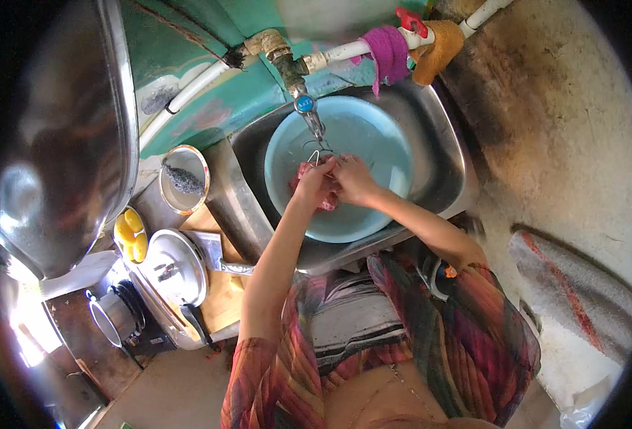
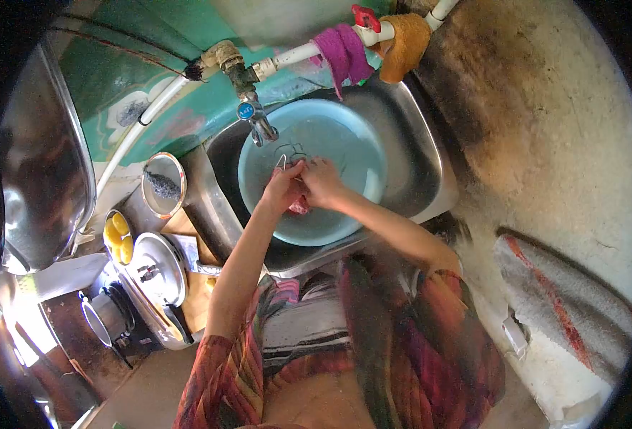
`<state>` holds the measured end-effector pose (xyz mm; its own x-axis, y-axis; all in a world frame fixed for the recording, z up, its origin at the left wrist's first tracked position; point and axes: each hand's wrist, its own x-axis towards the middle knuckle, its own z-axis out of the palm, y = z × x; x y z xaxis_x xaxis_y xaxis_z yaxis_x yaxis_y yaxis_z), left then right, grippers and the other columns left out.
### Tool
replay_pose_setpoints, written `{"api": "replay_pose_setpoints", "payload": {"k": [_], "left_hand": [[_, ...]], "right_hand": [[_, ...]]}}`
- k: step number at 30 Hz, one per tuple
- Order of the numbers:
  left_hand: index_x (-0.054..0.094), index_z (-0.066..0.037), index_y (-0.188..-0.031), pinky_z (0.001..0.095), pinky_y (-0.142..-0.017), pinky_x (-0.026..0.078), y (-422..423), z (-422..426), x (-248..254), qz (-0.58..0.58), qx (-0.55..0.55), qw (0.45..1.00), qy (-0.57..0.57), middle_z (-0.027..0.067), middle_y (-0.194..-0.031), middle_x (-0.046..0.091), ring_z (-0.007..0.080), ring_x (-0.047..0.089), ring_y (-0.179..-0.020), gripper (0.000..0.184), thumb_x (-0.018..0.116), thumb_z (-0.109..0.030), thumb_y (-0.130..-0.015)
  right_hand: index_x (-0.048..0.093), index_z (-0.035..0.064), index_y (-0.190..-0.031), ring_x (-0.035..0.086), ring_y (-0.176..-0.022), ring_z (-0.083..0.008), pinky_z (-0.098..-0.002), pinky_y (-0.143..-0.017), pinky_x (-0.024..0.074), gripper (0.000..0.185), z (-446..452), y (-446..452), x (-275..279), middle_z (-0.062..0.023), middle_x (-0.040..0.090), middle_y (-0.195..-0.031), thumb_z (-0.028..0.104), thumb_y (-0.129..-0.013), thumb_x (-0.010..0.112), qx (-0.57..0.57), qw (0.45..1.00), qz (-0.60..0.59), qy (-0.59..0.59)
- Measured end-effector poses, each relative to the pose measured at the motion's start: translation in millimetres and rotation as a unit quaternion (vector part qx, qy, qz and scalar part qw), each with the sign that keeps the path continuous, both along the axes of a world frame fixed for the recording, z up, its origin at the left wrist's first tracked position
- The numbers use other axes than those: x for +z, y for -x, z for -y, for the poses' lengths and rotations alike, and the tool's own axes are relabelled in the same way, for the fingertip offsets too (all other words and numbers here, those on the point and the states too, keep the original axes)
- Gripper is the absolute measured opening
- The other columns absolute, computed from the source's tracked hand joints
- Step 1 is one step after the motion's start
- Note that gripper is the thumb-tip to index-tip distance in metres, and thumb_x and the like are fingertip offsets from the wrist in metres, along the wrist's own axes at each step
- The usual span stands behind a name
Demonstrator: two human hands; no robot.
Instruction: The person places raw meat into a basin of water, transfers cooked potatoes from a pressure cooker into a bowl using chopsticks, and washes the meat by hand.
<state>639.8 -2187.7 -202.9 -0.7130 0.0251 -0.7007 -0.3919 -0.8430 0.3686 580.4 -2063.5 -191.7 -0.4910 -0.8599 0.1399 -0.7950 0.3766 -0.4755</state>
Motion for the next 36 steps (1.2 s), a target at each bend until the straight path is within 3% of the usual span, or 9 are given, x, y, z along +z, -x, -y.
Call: {"api": "replay_pose_setpoints", "payload": {"k": [1, 3, 7, 13, 19, 23, 25, 27, 36], "left_hand": [[0.051, -0.001, -0.112, 0.0391, -0.082, 0.049, -1.3, 3.7, -7.8, -0.003, 0.0, 1.0, -0.002, 0.0142, -0.109, 0.057, 0.0258, 0.059, -0.093, 0.026, 0.046, -0.018, -0.093], [0.049, -0.002, -0.115, 0.0396, -0.084, 0.047, -5.1, 9.0, -26.7, -0.078, 0.012, 0.994, -0.07, 0.0153, -0.109, 0.057, 0.0296, 0.058, -0.094, 0.028, 0.04, -0.019, -0.095], [0.05, 0.002, -0.113, 0.04, -0.078, 0.05, 14.7, -13.9, -32.6, -0.033, -0.054, 0.998, -0.021, 0.0192, -0.1, 0.06, 0.0294, 0.06, -0.088, 0.032, 0.037, -0.021, -0.095], [0.057, 0.004, -0.098, 0.0377, -0.07, 0.051, 36.4, -23.7, -96.6, 0.081, -0.028, 0.996, 0.026, 0.0175, -0.09, 0.063, 0.0271, 0.062, -0.08, 0.028, 0.044, -0.02, -0.093], [0.059, 0.005, -0.092, 0.0336, -0.065, 0.051, 22.7, -20.4, -17.6, 0.005, 0.076, 0.981, 0.181, 0.0134, -0.076, 0.062, 0.0242, 0.063, -0.07, 0.022, 0.049, -0.015, -0.091], [0.057, 0.006, -0.102, 0.0317, -0.07, 0.05, 17.9, -13.1, 15.1, -0.158, 0.085, 0.974, 0.136, 0.0138, -0.088, 0.063, 0.0201, 0.061, -0.079, 0.02, 0.048, -0.007, -0.09], [0.053, 0.005, -0.112, 0.0344, -0.081, 0.049, 19.4, -10.8, 34.3, -0.14, 0.067, 0.966, 0.208, 0.0119, -0.099, 0.062, 0.0218, 0.061, -0.088, 0.026, 0.045, -0.008, -0.091], [0.049, 0.005, -0.117, 0.0357, -0.084, 0.048, 14.4, -17.3, 47.2, -0.187, 0.063, 0.965, 0.174, 0.016, -0.108, 0.059, 0.0238, 0.058, -0.098, 0.03, 0.041, -0.006, -0.09], [0.042, 0.006, -0.121, 0.037, -0.085, 0.048, -5.7, -19.6, 87.9, -0.137, 0.096, 0.978, 0.126, 0.0124, -0.112, 0.053, 0.0235, 0.055, -0.101, 0.031, 0.039, -0.008, -0.094]], "right_hand": [[0.058, 0.001, -0.1, 0.056, -0.095, -0.0346, -0.0429, -0.082, 0.0443, 0.026, -4.5, 6.4, -5.1, -0.0169, 0.062, -0.094, 0.007, -0.075, 0.052, 0.0, 1.0, -0.003, -0.002], [0.051, 0.0, -0.11, 0.058, -0.097, -0.0348, -0.0399, -0.089, 0.0437, 0.036, -23.1, 34.1, -20.6, -0.0162, 0.062, -0.098, 0.006, -0.075, 0.055, 0.004, 0.855, 0.505, 0.119], [0.049, -0.002, -0.107, 0.06, -0.087, -0.0374, -0.046, -0.077, 0.0467, 0.03, -7.4, 67.8, -51.8, -0.0216, 0.062, -0.09, 0.02, -0.086, 0.05, -0.186, 0.98, 0.064, 0.038], [0.044, 0.0031, -0.112, 0.059, -0.078, -0.0439, -0.0522, -0.071, 0.0444, 0.043, 12.4, 58.5, -85.3, -0.0204, 0.063, -0.084, 0.038, -0.087, 0.048, -0.314, 0.941, 0.097, -0.085], [0.052, 0.0062, -0.111, 0.06, -0.082, -0.0367, -0.0447, -0.072, 0.0469, 0.026, 3.3, 64.6, -50.7, -0.0188, 0.063, -0.088, 0.012, -0.086, 0.048, -0.266, 0.926, 0.242, 0.118], [0.053, 0.0044, -0.111, 0.059, -0.091, -0.0326, -0.0401, -0.076, 0.0472, 0.028, 1.0, 30.2, 42.8, -0.0177, 0.059, -0.107, 0.007, -0.084, 0.048, -0.273, 0.952, 0.012, 0.141], [0.051, 0.0061, -0.119, 0.041, -0.122, -0.0335, -0.0435, -0.102, 0.0303, 0.033, 2.5, 3.8, 59.7, -0.0157, 0.043, -0.131, 0.011, -0.086, 0.047, -0.192, 0.966, -0.112, 0.134], [0.045, 0.0092, -0.128, 0.028, -0.131, -0.0307, -0.0455, -0.108, 0.0159, 0.039, 17.9, -13.3, 58.4, -0.0155, 0.033, -0.139, 0.012, -0.089, 0.045, -0.096, 0.938, 0.166, 0.288], [0.042, 0.0125, -0.131, 0.016, -0.135, -0.0269, -0.0519, -0.108, 0.0008, 0.047, 53.3, 31.1, 47.5, -0.0087, 0.036, -0.137, 0.034, -0.095, 0.021, -0.018, 0.977, 0.015, 0.211]]}}
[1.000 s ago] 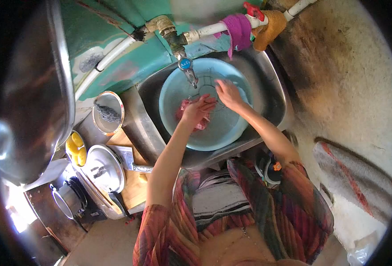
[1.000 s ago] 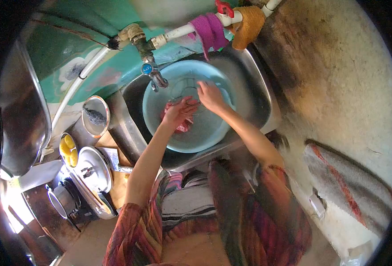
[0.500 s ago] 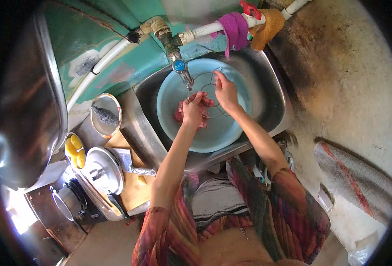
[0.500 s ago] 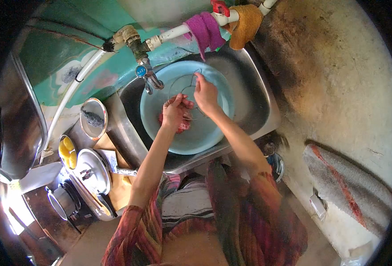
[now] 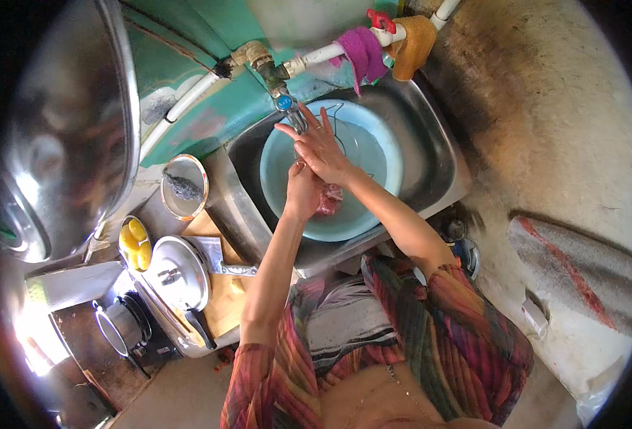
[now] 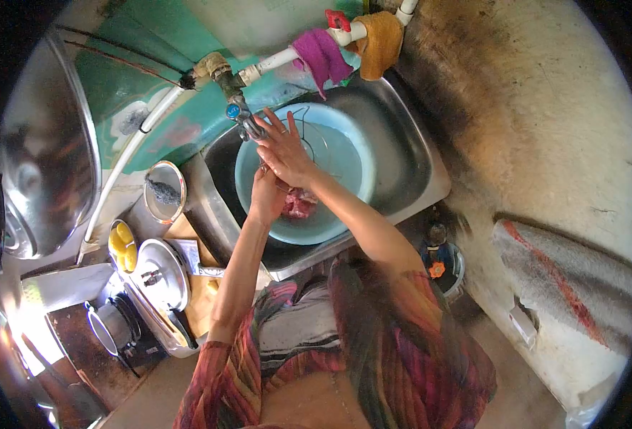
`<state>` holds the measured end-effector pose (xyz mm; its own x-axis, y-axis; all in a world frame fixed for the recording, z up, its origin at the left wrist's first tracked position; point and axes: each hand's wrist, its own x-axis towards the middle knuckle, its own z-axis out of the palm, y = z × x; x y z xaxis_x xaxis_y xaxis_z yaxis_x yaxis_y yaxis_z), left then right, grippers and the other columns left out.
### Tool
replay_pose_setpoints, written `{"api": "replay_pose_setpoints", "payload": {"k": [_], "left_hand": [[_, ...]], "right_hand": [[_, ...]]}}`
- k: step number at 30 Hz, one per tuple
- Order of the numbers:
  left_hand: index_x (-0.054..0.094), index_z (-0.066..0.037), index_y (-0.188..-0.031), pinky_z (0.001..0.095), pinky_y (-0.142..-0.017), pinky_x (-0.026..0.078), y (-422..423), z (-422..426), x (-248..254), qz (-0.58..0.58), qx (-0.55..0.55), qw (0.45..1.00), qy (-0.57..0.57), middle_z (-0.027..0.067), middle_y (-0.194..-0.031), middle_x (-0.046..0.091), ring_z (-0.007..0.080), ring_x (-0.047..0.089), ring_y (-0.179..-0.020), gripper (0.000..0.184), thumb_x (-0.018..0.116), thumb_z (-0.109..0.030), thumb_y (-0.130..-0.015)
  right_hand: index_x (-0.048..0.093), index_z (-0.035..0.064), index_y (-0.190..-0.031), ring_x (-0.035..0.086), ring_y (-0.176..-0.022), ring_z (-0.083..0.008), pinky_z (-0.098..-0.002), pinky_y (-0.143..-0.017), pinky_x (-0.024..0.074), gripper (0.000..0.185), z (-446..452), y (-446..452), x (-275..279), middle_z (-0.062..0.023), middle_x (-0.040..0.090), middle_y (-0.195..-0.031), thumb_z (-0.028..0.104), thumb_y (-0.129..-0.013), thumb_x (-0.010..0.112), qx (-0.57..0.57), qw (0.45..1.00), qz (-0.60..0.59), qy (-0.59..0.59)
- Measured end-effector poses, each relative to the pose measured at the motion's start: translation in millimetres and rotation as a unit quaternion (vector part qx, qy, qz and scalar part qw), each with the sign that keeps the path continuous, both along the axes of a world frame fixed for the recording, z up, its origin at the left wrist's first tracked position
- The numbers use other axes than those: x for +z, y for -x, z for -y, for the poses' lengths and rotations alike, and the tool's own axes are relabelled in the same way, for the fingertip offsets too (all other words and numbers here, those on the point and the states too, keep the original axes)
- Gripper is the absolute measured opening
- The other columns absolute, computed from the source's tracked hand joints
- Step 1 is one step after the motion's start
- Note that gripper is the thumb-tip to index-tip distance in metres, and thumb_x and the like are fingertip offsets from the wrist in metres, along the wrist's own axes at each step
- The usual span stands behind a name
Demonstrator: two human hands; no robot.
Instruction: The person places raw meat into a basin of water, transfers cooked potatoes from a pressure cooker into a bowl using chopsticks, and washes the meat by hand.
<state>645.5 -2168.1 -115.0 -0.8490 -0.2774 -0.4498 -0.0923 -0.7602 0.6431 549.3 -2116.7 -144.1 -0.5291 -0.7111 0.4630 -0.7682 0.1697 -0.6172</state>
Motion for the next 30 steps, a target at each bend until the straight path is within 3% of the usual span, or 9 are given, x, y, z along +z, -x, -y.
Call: {"api": "replay_pose_setpoints", "payload": {"k": [3, 6, 9, 11, 14, 18, 23, 25, 30], "left_hand": [[0.044, 0.007, -0.117, 0.0353, -0.079, 0.05, -12.7, 3.6, -3.2, -0.058, -0.014, 0.998, 0.027, 0.0135, -0.112, 0.053, 0.0238, 0.057, -0.097, 0.029, 0.041, -0.008, -0.093], [0.05, 0.007, -0.111, 0.0318, -0.069, 0.052, -18.8, 12.2, 4.9, -0.015, 0.017, 0.995, 0.097, 0.0137, -0.098, 0.059, 0.0219, 0.061, -0.083, 0.026, 0.046, -0.011, -0.092], [0.062, 0.004, -0.088, 0.0242, -0.052, 0.048, -27.0, 29.0, 15.3, 0.057, 0.064, 0.978, 0.191, 0.0084, -0.072, 0.063, 0.0127, 0.058, -0.057, 0.022, 0.059, -0.018, -0.087], [0.064, 0.001, -0.079, 0.0222, -0.049, 0.044, -31.3, 41.4, 10.3, 0.07, 0.05, 0.964, 0.252, 0.0065, -0.068, 0.062, 0.0103, 0.055, -0.053, 0.024, 0.064, -0.023, -0.084], [0.059, 0.001, -0.075, 0.0268, -0.041, 0.043, -35.7, 52.3, 12.4, 0.05, 0.039, 0.963, 0.26, 0.0084, -0.061, 0.058, 0.0157, 0.053, -0.044, 0.034, 0.064, -0.032, -0.083], [0.058, -0.004, -0.063, 0.0259, -0.043, 0.039, -23.5, 57.4, 14.7, 0.106, 0.076, 0.939, 0.317, 0.001, -0.051, 0.053, 0.0096, 0.05, -0.047, 0.037, 0.063, -0.034, -0.084], [0.062, -0.005, -0.091, 0.0385, -0.073, 0.046, -9.1, 38.8, -10.1, 0.096, 0.074, 0.864, 0.489, 0.0077, -0.077, 0.06, 0.0242, 0.058, -0.077, 0.049, 0.051, -0.053, -0.085], [0.047, -0.006, -0.119, 0.0424, -0.087, 0.041, -7.8, 30.8, 20.8, 0.053, -0.025, 0.995, -0.082, 0.0151, -0.103, 0.056, 0.0295, 0.054, -0.098, 0.059, 0.05, -0.054, -0.084], [0.029, -0.014, -0.134, 0.0532, -0.095, 0.037, -11.7, 40.9, 13.0, -0.044, -0.067, 0.983, -0.166, 0.0158, -0.124, 0.046, 0.0343, 0.045, -0.115, 0.048, 0.035, -0.041, -0.094]], "right_hand": [[0.051, 0.0079, -0.119, 0.036, -0.124, -0.029, -0.0507, -0.107, 0.0109, 0.04, -3.9, 10.6, 9.8, -0.013, 0.045, -0.128, 0.031, -0.094, 0.029, -0.011, 0.998, -0.049, 0.039], [0.055, -0.0015, -0.087, 0.06, -0.083, -0.0315, -0.0458, -0.081, 0.0422, 0.031, -8.4, 12.8, 25.5, -0.0184, 0.061, -0.083, 0.028, -0.089, 0.047, -0.032, 0.991, -0.105, -0.079], [0.055, -0.003, -0.089, 0.06, -0.082, -0.0313, -0.0441, -0.069, 0.0467, 0.036, -11.3, 20.9, 57.8, -0.0183, 0.061, -0.083, 0.033, -0.088, 0.05, 0.024, 0.925, 0.013, -0.379], [0.054, -0.0029, -0.092, 0.061, -0.083, -0.0284, -0.0409, -0.064, 0.0481, 0.036, -24.2, 29.2, 55.6, -0.0181, 0.062, -0.088, 0.033, -0.089, 0.049, 0.06, 0.918, 0.003, -0.391], [0.049, 0.0022, -0.116, 0.063, -0.086, -0.0222, -0.0359, -0.08, 0.0464, 0.033, -49.4, 56.9, 39.0, -0.0158, 0.063, -0.097, 0.021, -0.089, 0.045, 0.341, 0.801, 0.451, -0.199], [0.05, 0.0036, -0.121, 0.061, -0.081, -0.0194, -0.0285, -0.073, 0.047, 0.037, -62.0, 5.3, 93.4, -0.0139, 0.063, -0.093, 0.023, -0.09, 0.044, 0.271, 0.67, 0.691, 0.018], [0.057, 0.0048, -0.112, 0.061, -0.075, -0.0269, -0.0368, -0.066, 0.0478, 0.031, -49.1, -22.9, 62.9, -0.0173, 0.063, -0.091, 0.024, -0.09, 0.047, 0.124, 0.792, 0.595, 0.055], [0.057, 0.0046, -0.111, 0.059, -0.076, -0.0255, -0.0324, -0.066, 0.0458, 0.032, -43.7, -55.0, 54.0, -0.0144, 0.061, -0.092, 0.027, -0.09, 0.047, 0.006, 0.974, 0.224, 0.027], [0.048, 0.0014, -0.117, 0.041, -0.112, -0.0434, -0.0541, -0.094, 0.0278, 0.036, -56.3, -105.6, 88.5, -0.0218, 0.04, -0.129, 0.02, -0.086, 0.049, -0.035, 0.997, -0.028, -0.068]]}}
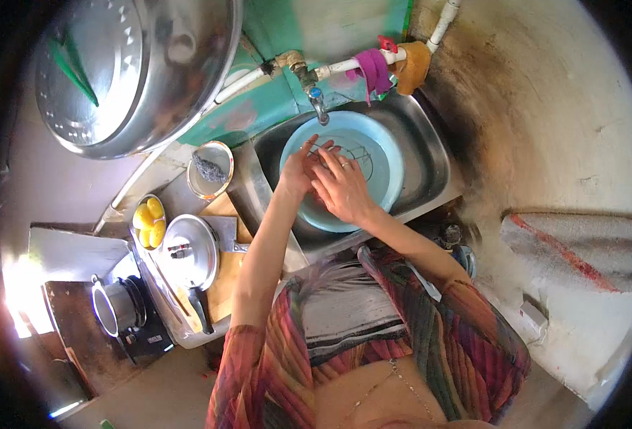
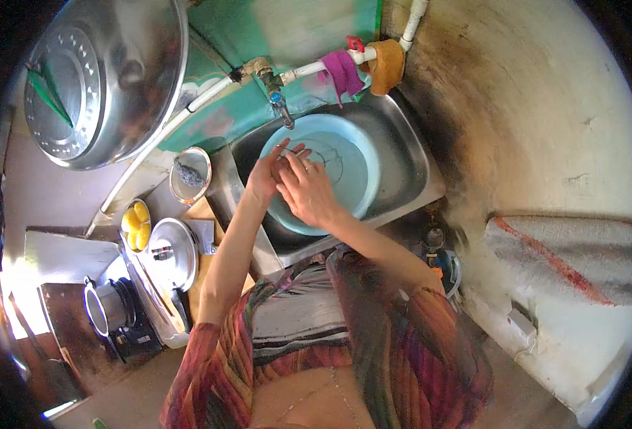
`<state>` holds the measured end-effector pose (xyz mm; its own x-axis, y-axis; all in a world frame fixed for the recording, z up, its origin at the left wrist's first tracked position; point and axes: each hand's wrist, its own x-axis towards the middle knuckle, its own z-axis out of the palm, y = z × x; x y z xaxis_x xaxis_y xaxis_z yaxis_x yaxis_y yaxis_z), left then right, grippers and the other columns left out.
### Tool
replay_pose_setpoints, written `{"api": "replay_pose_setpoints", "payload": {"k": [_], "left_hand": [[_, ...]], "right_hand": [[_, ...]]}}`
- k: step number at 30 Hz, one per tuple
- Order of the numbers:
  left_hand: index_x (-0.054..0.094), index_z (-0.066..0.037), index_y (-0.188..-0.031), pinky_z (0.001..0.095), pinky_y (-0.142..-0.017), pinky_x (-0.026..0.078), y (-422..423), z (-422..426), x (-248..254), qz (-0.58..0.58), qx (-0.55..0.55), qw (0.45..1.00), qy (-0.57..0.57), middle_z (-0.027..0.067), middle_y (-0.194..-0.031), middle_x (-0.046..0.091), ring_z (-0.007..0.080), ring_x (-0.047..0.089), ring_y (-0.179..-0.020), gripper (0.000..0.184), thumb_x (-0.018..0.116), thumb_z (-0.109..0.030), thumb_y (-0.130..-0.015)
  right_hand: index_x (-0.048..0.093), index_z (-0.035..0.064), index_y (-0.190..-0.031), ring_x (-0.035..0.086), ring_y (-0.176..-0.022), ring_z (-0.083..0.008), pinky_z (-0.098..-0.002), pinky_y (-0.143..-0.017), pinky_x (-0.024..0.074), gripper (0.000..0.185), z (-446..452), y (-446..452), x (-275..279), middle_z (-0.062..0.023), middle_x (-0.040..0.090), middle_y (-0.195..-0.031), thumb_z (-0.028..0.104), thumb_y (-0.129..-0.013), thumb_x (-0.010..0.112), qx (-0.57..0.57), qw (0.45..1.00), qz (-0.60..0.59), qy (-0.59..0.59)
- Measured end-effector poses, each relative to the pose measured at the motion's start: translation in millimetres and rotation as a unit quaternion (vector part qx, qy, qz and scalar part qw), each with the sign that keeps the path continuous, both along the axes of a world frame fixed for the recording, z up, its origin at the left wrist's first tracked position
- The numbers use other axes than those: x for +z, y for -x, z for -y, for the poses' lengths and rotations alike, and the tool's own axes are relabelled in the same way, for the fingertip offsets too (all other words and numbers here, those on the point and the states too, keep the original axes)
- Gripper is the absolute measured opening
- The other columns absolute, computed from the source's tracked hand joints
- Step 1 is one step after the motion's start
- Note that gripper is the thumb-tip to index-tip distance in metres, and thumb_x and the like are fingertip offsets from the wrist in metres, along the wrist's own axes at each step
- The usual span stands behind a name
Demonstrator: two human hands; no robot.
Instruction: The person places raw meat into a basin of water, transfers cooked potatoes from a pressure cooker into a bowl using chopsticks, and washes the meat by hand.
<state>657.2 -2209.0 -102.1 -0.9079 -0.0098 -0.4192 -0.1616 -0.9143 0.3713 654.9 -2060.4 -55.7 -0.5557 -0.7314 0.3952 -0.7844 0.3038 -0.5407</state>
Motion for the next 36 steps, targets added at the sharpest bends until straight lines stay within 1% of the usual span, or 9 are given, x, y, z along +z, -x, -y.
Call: {"api": "replay_pose_setpoints", "payload": {"k": [4, 8, 9, 13, 19, 22, 24, 28, 36], "left_hand": [[0.022, -0.02, -0.14, 0.0564, -0.097, 0.034, -21.1, -34.2, -10.8, -0.265, 0.019, 0.964, -0.001, 0.0061, -0.14, 0.031, 0.029, 0.033, -0.127, 0.05, 0.033, -0.039, -0.095], [0.006, -0.022, -0.144, 0.0451, -0.109, 0.013, -38.3, -45.8, 23.9, -0.202, 0.06, 0.967, 0.141, 0.0047, -0.15, 0.004, 0.027, 0.008, -0.137, 0.057, 0.028, -0.039, -0.095], [0.023, -0.019, -0.14, 0.0542, -0.1, 0.031, -37.7, -48.4, 21.4, -0.172, 0.044, 0.983, 0.044, 0.0057, -0.141, 0.03, 0.0257, 0.032, -0.128, 0.05, 0.032, -0.04, -0.095], [0.039, -0.012, -0.128, 0.0453, -0.105, 0.029, -47.6, -43.9, 11.3, -0.094, 0.086, 0.99, 0.056, 0.0109, -0.133, 0.04, 0.0289, 0.035, -0.127, 0.045, 0.04, -0.039, -0.093], [0.048, -0.006, -0.11, 0.0428, -0.101, 0.036, -46.8, -28.9, 8.3, -0.172, 0.116, 0.975, 0.074, 0.0181, -0.126, 0.045, 0.0302, 0.044, -0.12, 0.032, 0.044, -0.033, -0.093], [0.049, -0.005, -0.105, 0.0405, -0.098, 0.04, -37.3, -16.8, 4.8, -0.134, 0.148, 0.977, 0.08, 0.0201, -0.122, 0.048, 0.0306, 0.048, -0.116, 0.03, 0.045, -0.031, -0.093], [0.049, -0.004, -0.104, 0.0396, -0.097, 0.042, -28.9, -16.3, -4.2, -0.116, 0.176, 0.972, 0.103, 0.0199, -0.12, 0.05, 0.0308, 0.05, -0.114, 0.028, 0.045, -0.03, -0.093], [0.05, -0.003, -0.106, 0.0383, -0.094, 0.045, -11.6, -14.5, -15.4, -0.088, 0.244, 0.962, 0.083, 0.0188, -0.115, 0.054, 0.031, 0.053, -0.109, 0.026, 0.046, -0.025, -0.093], [0.054, -0.002, -0.109, 0.0339, -0.08, 0.046, -26.6, 11.1, -24.1, -0.049, 0.099, 0.993, -0.046, 0.0031, -0.087, 0.06, 0.0156, 0.057, -0.076, 0.029, 0.05, -0.023, -0.091]], "right_hand": [[0.022, 0.0047, -0.138, 0.021, -0.131, -0.0375, -0.0501, -0.105, 0.0138, 0.058, 30.8, -2.1, -13.7, -0.0199, 0.024, -0.142, 0.03, -0.09, 0.042, 0.058, 0.986, 0.097, 0.122], [0.026, 0.0092, -0.138, 0.019, -0.134, -0.0344, -0.0537, -0.107, 0.0067, 0.055, 43.2, 14.8, -18.1, -0.0162, 0.025, -0.143, 0.039, -0.092, 0.033, 0.013, 1.0, -0.021, -0.009], [0.026, 0.0092, -0.138, 0.019, -0.134, -0.0344, -0.0537, -0.107, 0.0067, 0.055, 43.6, 25.5, -22.3, -0.0162, 0.025, -0.143, 0.039, -0.092, 0.033, 0.011, 1.0, -0.019, -0.008], [0.029, 0.0143, -0.137, 0.024, -0.132, -0.0307, -0.0549, -0.106, 0.0097, 0.049, 29.4, 67.1, -33.9, -0.0117, 0.03, -0.141, 0.037, -0.094, 0.03, -0.08, 0.986, -0.095, -0.115], [0.043, 0.0075, -0.122, 0.061, -0.092, -0.0267, -0.0488, -0.081, 0.0449, 0.044, 7.6, 85.7, -70.4, -0.0127, 0.061, -0.103, 0.04, -0.095, 0.03, -0.111, 0.972, 0.202, -0.041], [0.045, 0.0041, -0.115, 0.063, -0.071, -0.0207, -0.0364, -0.063, 0.0502, 0.038, 2.6, 65.8, -69.2, -0.012, 0.063, -0.087, 0.035, -0.095, 0.036, -0.096, 0.858, 0.48, 0.157], [0.044, 0.0017, -0.108, 0.062, -0.067, -0.0164, -0.0282, -0.059, 0.0497, 0.03, 7.5, 45.6, -47.6, -0.0129, 0.062, -0.083, 0.027, -0.092, 0.047, -0.154, 0.664, 0.613, 0.399], [0.041, 0.0005, -0.102, 0.059, -0.056, -0.0141, -0.0234, -0.043, 0.0461, 0.032, 27.8, -1.1, -41.5, -0.0098, 0.061, -0.074, 0.011, -0.081, 0.063, -0.204, 0.611, 0.601, 0.473], [0.053, -0.0013, -0.087, 0.057, -0.062, -0.0096, -0.0218, -0.049, 0.0466, 0.02, -5.3, 43.6, -52.8, -0.005, 0.06, -0.071, 0.009, -0.078, 0.067, -0.052, 0.733, 0.627, 0.259]]}}
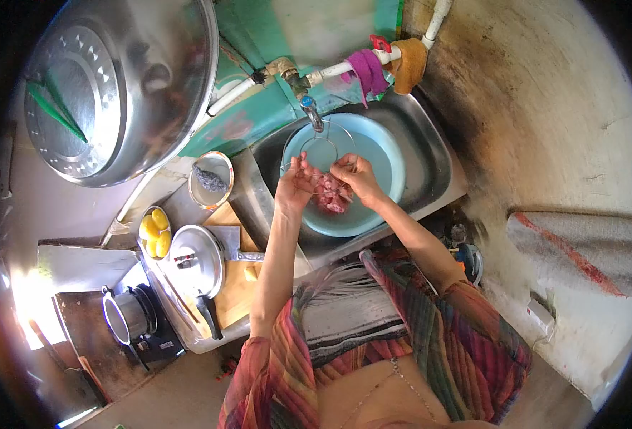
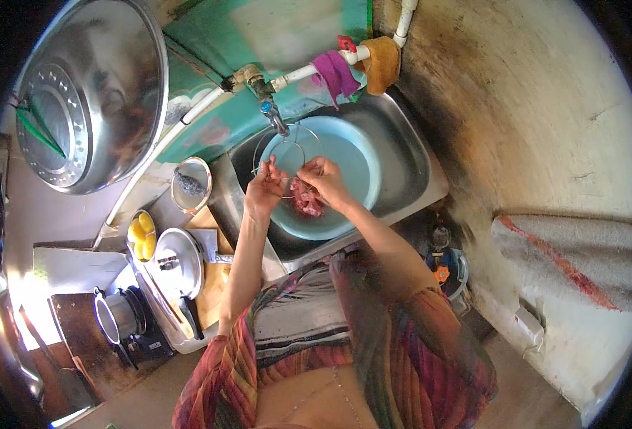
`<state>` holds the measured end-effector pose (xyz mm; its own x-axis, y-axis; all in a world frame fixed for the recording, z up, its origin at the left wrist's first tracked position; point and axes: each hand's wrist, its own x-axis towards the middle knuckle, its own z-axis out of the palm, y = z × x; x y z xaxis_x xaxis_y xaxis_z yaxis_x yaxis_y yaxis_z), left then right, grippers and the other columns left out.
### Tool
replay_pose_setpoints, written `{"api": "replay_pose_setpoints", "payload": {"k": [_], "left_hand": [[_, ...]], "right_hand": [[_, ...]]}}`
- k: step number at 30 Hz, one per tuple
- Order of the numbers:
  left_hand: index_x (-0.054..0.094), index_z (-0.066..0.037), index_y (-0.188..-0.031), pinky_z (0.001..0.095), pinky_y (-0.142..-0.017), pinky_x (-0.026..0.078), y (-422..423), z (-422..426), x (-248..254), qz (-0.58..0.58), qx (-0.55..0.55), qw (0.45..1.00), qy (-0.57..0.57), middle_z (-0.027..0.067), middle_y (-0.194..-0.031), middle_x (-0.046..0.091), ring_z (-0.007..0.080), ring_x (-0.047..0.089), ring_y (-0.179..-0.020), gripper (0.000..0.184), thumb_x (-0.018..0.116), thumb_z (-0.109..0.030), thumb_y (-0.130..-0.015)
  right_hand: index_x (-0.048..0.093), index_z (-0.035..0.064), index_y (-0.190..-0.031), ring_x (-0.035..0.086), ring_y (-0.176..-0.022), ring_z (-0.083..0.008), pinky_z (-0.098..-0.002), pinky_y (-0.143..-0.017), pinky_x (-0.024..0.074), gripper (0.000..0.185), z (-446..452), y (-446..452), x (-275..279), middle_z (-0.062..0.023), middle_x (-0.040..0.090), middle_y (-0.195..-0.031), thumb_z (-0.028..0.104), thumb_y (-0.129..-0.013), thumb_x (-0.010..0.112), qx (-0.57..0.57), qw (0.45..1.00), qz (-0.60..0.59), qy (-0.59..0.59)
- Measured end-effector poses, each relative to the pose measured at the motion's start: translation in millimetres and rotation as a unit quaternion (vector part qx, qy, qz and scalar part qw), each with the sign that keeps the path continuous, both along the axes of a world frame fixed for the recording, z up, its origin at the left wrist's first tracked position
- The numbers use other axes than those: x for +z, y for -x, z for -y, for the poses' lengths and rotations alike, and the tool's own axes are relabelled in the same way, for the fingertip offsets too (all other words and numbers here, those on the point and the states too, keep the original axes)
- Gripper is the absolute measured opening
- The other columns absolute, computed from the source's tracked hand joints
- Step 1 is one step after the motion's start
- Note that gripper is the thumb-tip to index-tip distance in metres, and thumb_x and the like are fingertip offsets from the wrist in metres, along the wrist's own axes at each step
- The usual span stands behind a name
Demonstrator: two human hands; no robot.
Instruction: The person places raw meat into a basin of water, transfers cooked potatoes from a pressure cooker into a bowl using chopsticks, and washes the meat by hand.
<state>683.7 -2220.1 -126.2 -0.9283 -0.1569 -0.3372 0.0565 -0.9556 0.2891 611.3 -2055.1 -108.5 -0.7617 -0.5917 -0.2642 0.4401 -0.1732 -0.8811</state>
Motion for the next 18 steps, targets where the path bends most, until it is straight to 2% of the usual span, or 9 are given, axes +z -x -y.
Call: {"api": "replay_pose_setpoints", "payload": {"k": [1, 4, 7, 9, 10, 12, 13, 15, 18], "left_hand": [[0.054, -0.002, -0.109, 0.0339, -0.08, 0.046, 1.7, 3.7, -3.8, -0.002, 0.002, 1.0, -0.001, 0.0031, -0.087, 0.06, 0.0156, 0.057, -0.076, 0.029, 0.05, -0.023, -0.091], [0.054, -0.001, -0.109, 0.0292, -0.069, 0.043, 6.9, 7.2, 1.6, -0.018, 0.022, 0.999, -0.015, 0.0004, -0.075, 0.055, 0.0111, 0.046, -0.06, 0.027, 0.051, -0.022, -0.091], [0.054, -0.001, -0.109, 0.0268, -0.063, 0.039, 7.5, 4.9, 10.7, 0.058, 0.066, 0.996, -0.009, -0.0013, -0.067, 0.049, 0.0108, 0.036, -0.054, 0.026, 0.052, -0.019, -0.09], [0.052, 0.0, -0.111, 0.0263, -0.063, 0.039, 7.7, 10.3, -0.3, 0.036, 0.079, 0.996, -0.025, -0.002, -0.067, 0.048, 0.0104, 0.036, -0.054, 0.029, 0.051, -0.021, -0.09], [0.052, 0.0, -0.111, 0.0263, -0.063, 0.039, 8.4, 11.8, -6.1, 0.034, 0.081, 0.996, -0.026, -0.002, -0.067, 0.048, 0.0104, 0.036, -0.054, 0.029, 0.051, -0.021, -0.09], [0.05, 0.0, -0.114, 0.0262, -0.061, 0.037, 7.4, 11.2, -9.1, 0.04, 0.07, 0.996, 0.028, -0.0011, -0.069, 0.048, 0.01, 0.036, -0.054, 0.039, 0.047, -0.033, -0.092], [0.05, 0.0, -0.114, 0.0262, -0.061, 0.037, 6.3, 10.9, -10.9, 0.041, 0.071, 0.996, 0.025, -0.0011, -0.069, 0.048, 0.01, 0.036, -0.054, 0.039, 0.047, -0.033, -0.092], [0.051, -0.001, -0.114, 0.0259, -0.059, 0.036, 7.1, 6.3, 1.8, -0.035, 0.022, 0.998, 0.049, -0.0007, -0.07, 0.047, 0.0101, 0.035, -0.054, 0.05, 0.041, -0.044, -0.092], [0.052, -0.001, -0.113, 0.0256, -0.061, 0.04, 19.1, -5.3, 11.5, -0.008, 0.02, 1.0, 0.013, 0.0023, -0.078, 0.054, 0.0114, 0.042, -0.058, 0.055, 0.037, -0.05, -0.092]], "right_hand": [[0.053, -0.0013, -0.087, 0.057, -0.062, -0.0096, -0.0218, -0.049, 0.0466, 0.02, -1.4, 3.3, 2.5, -0.005, 0.06, -0.071, 0.009, -0.078, 0.067, 0.002, 1.0, -0.002, -0.001], [0.057, -0.0012, -0.085, 0.057, -0.067, -0.0099, -0.0246, -0.061, 0.0492, 0.018, -9.0, 16.8, 4.3, -0.0051, 0.061, -0.075, 0.01, -0.077, 0.068, 0.104, 0.994, -0.022, -0.022], [0.059, -0.0005, -0.081, 0.058, -0.071, -0.0107, -0.0259, -0.068, 0.0481, 0.013, -16.0, 16.5, -3.5, -0.0057, 0.062, -0.076, 0.009, -0.078, 0.066, 0.122, 0.989, -0.054, -0.067], [0.06, -0.0001, -0.083, 0.06, -0.075, -0.0125, -0.0258, -0.071, 0.0475, 0.008, -21.6, 16.5, -5.2, -0.0073, 0.063, -0.078, 0.006, -0.079, 0.063, 0.134, 0.99, 0.01, 0.032], [0.06, -0.0001, -0.083, 0.06, -0.075, -0.0125, -0.0258, -0.071, 0.0475, 0.008, -24.7, 20.6, -8.4, -0.0073, 0.063, -0.078, 0.006, -0.079, 0.063, 0.136, 0.99, 0.009, 0.03], [0.058, -0.0012, -0.09, 0.061, -0.082, -0.0149, -0.027, -0.075, 0.0474, 0.012, -28.1, 26.8, -8.3, -0.0087, 0.064, -0.087, 0.007, -0.082, 0.06, 0.042, 0.996, -0.047, -0.068], [0.058, -0.0012, -0.09, 0.061, -0.082, -0.0149, -0.027, -0.075, 0.0474, 0.012, -27.9, 31.5, -8.9, -0.0087, 0.064, -0.087, 0.007, -0.082, 0.06, 0.044, 0.995, -0.046, -0.071], [0.055, -0.0016, -0.099, 0.059, -0.091, -0.0163, -0.0306, -0.077, 0.0483, 0.02, -16.7, 45.2, 31.6, -0.0095, 0.061, -0.101, 0.011, -0.084, 0.059, -0.074, 0.958, -0.271, -0.062], [0.052, -0.0016, -0.104, 0.057, -0.094, -0.0207, -0.0315, -0.076, 0.0476, 0.027, 22.0, 49.4, 105.3, -0.0125, 0.057, -0.105, 0.015, -0.084, 0.059, -0.072, 0.947, -0.305, -0.071]]}}
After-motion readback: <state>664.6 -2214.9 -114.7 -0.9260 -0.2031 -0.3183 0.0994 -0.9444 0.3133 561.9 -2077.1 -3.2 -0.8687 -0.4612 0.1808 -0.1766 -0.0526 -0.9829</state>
